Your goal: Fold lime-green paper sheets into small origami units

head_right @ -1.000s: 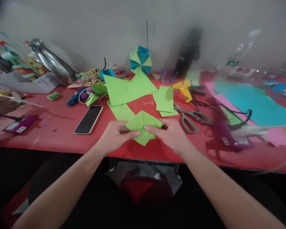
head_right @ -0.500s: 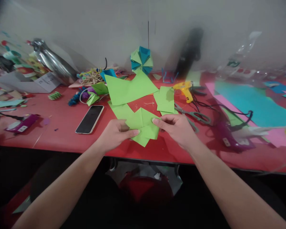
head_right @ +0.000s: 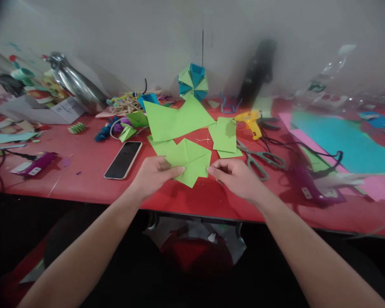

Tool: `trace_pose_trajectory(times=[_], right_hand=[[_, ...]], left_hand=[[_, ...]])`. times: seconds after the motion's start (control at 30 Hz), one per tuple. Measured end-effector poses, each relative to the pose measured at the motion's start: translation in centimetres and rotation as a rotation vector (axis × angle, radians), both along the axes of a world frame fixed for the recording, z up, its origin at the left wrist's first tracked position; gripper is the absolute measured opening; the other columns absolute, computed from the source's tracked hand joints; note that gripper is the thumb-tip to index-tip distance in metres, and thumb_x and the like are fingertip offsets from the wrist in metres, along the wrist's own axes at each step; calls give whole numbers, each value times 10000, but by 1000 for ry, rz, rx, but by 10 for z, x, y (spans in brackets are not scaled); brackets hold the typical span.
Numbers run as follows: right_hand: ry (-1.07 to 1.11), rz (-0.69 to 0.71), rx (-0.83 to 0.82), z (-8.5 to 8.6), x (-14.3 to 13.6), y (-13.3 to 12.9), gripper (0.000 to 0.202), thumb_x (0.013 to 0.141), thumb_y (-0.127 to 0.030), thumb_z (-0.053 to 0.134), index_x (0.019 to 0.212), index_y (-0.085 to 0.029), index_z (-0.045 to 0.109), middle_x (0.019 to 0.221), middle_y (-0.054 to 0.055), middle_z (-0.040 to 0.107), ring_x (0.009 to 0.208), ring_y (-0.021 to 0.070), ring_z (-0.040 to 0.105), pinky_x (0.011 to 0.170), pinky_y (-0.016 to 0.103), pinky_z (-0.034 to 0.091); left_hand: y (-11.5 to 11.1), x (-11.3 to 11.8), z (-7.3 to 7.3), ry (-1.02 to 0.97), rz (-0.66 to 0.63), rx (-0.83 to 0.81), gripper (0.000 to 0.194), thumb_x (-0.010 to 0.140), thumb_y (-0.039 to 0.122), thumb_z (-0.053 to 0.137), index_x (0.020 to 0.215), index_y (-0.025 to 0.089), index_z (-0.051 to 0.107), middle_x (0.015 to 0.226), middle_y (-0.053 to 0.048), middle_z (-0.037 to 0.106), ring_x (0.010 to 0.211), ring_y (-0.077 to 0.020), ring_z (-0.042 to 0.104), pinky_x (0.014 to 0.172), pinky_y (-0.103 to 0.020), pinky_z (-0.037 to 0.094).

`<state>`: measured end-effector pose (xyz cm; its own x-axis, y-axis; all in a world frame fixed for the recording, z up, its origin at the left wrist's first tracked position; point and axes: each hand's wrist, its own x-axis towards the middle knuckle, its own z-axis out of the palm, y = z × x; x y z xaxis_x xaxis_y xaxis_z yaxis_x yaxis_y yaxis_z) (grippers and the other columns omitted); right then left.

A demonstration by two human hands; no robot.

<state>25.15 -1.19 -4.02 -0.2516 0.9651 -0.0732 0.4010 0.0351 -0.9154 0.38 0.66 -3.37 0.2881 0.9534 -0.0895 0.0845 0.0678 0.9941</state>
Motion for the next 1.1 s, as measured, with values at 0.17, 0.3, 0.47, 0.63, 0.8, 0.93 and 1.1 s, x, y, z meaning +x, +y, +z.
trace_pose_trajectory(times=[0.17,0.3,0.47,0.63,0.8,0.93,1.1], right_hand=[[92,-22,-8,1,-1,-2,425,956,-581,515,776,-206,604,750,23,621,720,158,575,694,300,451],[130,3,-49,-3,-14,-5,432,913,-606,577,786,-197,631,755,42,673,696,165,609,681,307,482],[18,-57,42,-3,-17,-5,485,902,-608,590,629,-207,589,552,-4,590,532,131,538,563,283,426],[55,61,-1,-1,-9,-3,430,905,-565,619,690,-196,669,644,29,685,606,146,621,613,280,479],[65,123,-40,2,-2,-2,395,930,-513,607,724,-190,705,712,40,711,657,146,645,656,280,511],[109,72,-73,4,2,-1,315,862,-492,706,764,-196,748,745,47,740,686,164,672,687,299,539],[357,-34,-96,-3,-11,-3,309,746,-419,838,996,-247,781,1025,49,786,964,228,721,880,366,569]], left_hand=[[4,-4,-5,-31,52,3,335,744,335,838,994,129,755,989,-107,797,891,-242,763,787,-333,622],[1,1,-9,-87,-8,-3,383,751,354,832,1047,128,741,1074,-115,783,956,-250,754,823,-340,618],[0,3,-8,-80,3,-1,395,760,392,820,1044,130,739,1091,-121,778,954,-254,755,801,-342,625],[0,3,-4,-37,5,-2,359,760,357,821,1033,137,744,1055,-107,788,925,-241,759,769,-316,622],[0,2,-6,-11,7,16,350,764,362,818,1020,135,748,1020,-104,794,898,-233,759,739,-302,619],[0,1,-7,-24,5,8,359,757,367,825,1020,137,742,1041,-107,791,916,-239,759,752,-308,619],[-8,9,-9,-62,-79,21,317,777,348,815,1013,149,745,1010,-82,795,940,-234,755,799,-314,611]])
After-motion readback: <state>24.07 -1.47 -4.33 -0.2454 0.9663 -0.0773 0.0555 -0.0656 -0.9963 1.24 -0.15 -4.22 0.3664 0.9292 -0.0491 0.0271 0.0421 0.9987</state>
